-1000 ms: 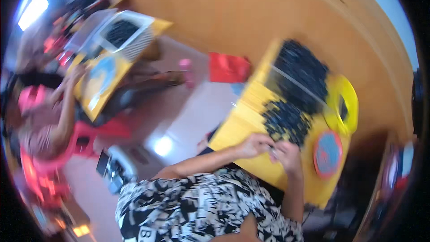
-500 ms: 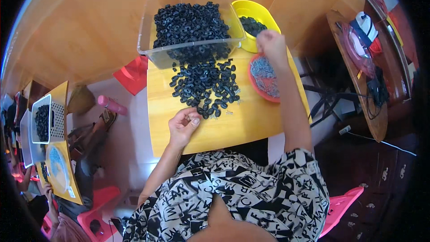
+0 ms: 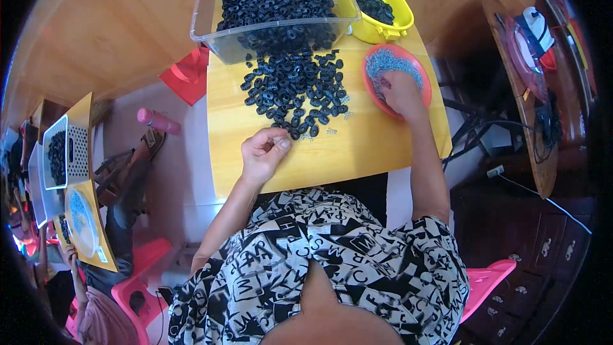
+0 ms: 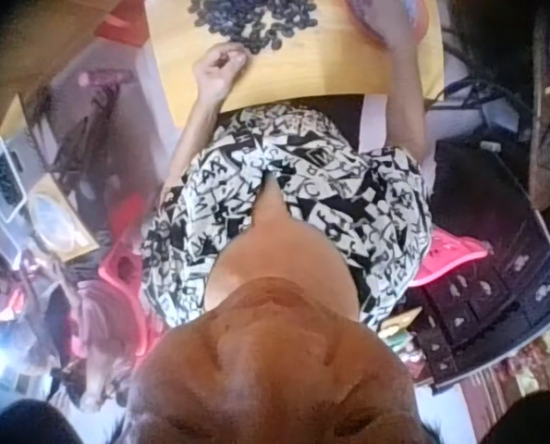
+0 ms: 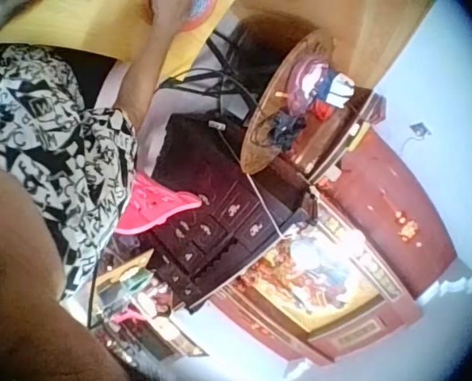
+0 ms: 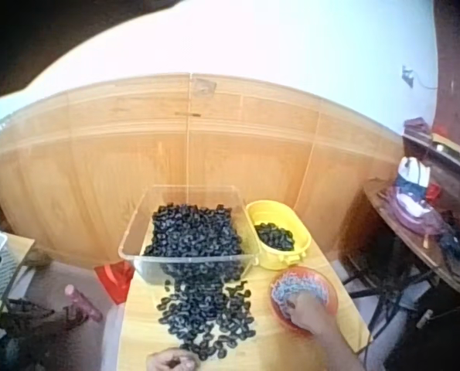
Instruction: The person assembles small black plastic components by taking small silver pins from a red tray and inserting them into the black plastic pieces by hand.
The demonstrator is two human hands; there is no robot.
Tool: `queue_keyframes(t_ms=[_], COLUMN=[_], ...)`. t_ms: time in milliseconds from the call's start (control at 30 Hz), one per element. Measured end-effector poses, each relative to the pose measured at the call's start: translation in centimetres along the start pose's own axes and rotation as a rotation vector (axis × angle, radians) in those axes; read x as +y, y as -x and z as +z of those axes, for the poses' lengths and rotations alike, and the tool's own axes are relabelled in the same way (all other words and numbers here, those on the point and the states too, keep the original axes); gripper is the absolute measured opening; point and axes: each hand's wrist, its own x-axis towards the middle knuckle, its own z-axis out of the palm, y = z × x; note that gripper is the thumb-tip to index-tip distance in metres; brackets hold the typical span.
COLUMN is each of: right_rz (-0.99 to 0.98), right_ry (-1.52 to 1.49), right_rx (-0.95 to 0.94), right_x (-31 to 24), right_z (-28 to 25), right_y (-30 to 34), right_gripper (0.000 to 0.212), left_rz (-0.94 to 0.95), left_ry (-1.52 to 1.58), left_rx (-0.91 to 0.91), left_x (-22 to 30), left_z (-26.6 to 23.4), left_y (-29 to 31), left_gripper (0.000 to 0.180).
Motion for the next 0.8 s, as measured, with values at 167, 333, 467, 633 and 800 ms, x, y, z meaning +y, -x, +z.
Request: queue_keyframes(t_ms=[167,333,467,633,800], right_rz=[0.035,0.107,0.113,0.117,0.057], right_ry=[-0.054,-0.103,-0.114,-0.171,-0.201], right_rx=[0.087,0.049,0.046,0.078,0.185], right_x=[-0.4,-0.8,-0.9,-0.6,0.1], right_z=[1.2,1.1,1.2,1.8,2.7], right_y=[0.0,0.2,0.2,0.1,0.2], right_gripper=[0.021,0.019,0.017,0.015,0.014], left_rz=[-0.005,0.284,0.402,0.402,0.391], left_ry=[-0.140,-0.698,-0.942,-1.162,-1.203], left_rx=[0.126,0.098,0.052,0.073,0.095], left_x=[1.4,2.9,2.9,2.1,1.4], left_z=[0.3,0.1,0.7,2.0,2.1], left_y=[0.0,-3.1,-6.6,-9.2,-9.6], left_gripper=[0.013,0.019,0.028,0.029,0.022])
